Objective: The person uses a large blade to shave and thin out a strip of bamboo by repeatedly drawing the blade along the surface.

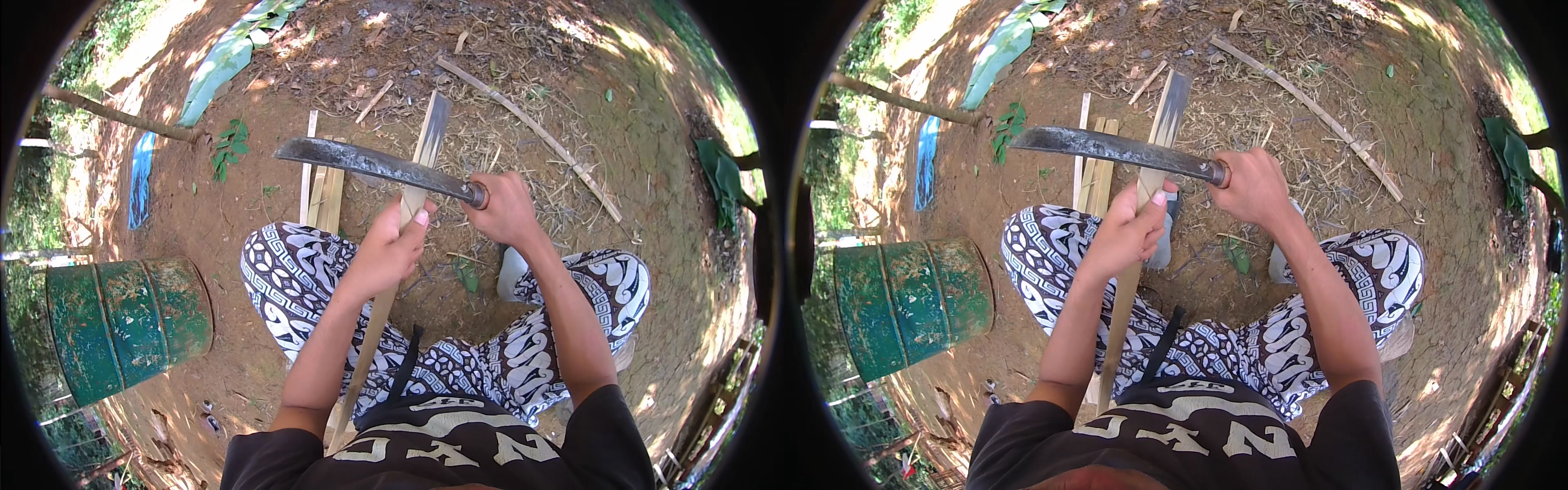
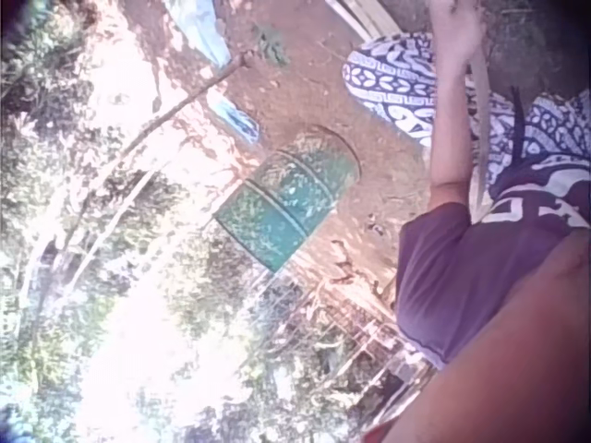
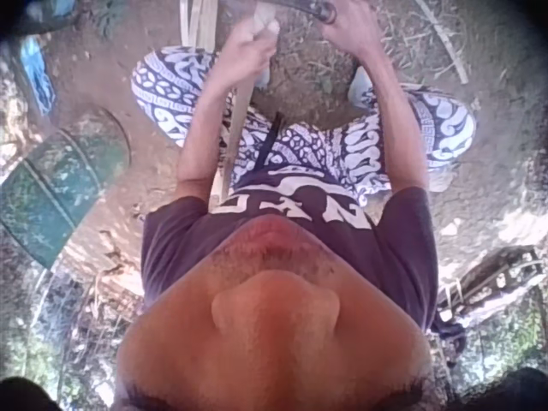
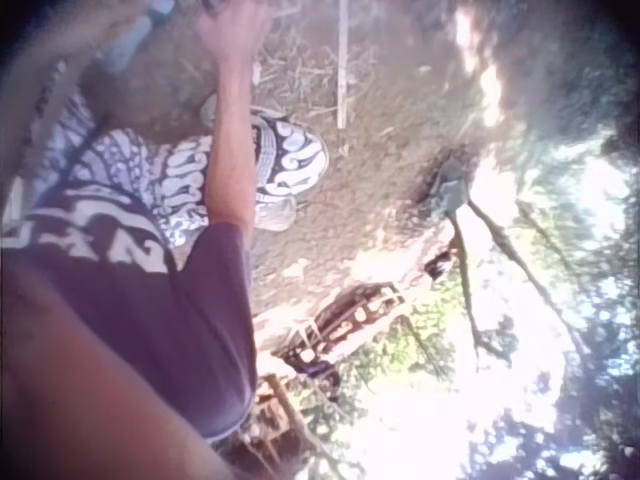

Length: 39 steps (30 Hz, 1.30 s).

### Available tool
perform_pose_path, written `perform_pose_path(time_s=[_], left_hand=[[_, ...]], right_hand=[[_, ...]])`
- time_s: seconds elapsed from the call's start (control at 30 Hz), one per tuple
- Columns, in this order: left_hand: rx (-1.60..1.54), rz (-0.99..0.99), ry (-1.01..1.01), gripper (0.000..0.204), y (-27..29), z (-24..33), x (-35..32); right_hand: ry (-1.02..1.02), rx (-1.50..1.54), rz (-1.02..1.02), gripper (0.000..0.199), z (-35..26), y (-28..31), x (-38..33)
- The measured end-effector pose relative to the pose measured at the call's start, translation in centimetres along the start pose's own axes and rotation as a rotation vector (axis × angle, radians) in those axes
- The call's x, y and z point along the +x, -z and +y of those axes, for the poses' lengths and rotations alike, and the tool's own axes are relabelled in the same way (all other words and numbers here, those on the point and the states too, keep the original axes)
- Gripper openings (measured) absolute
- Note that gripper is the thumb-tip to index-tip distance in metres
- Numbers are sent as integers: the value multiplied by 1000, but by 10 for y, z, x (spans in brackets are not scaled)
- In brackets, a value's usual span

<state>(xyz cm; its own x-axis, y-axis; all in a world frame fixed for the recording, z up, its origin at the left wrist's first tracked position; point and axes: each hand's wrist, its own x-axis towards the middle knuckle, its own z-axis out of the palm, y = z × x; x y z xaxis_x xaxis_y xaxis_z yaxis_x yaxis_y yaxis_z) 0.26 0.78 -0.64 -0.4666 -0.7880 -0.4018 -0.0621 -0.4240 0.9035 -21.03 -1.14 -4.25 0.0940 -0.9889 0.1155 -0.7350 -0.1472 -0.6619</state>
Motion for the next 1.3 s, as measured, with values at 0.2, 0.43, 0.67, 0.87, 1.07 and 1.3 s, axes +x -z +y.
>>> perform_pose_path(time_s=[0.2, 0.43, 0.67, 0.87, 1.07, 1.3], left_hand=[[172, 68, -121, 20, -3, -13, 4], [312, 50, -186, 22, -2, -36, 12], [628, 107, -341, 24, 3, -47, 29], [238, 8, -99, 19, -5, -48, 1], [-2, 65, 77, 22, 6, -16, 7], [-212, -115, 22, 27, 10, -5, 4]], right_hand=[[33, -93, -71, 12, 5, -4, -1], [72, -185, -93, 15, 26, -18, -1], [14, -241, -45, 15, 55, -24, 9], [-660, -256, 248, 30, 142, 8, 41], [-578, 3, 259, 29, 94, 9, 26], [-44, 9, 36, 12, 18, 2, -13]])
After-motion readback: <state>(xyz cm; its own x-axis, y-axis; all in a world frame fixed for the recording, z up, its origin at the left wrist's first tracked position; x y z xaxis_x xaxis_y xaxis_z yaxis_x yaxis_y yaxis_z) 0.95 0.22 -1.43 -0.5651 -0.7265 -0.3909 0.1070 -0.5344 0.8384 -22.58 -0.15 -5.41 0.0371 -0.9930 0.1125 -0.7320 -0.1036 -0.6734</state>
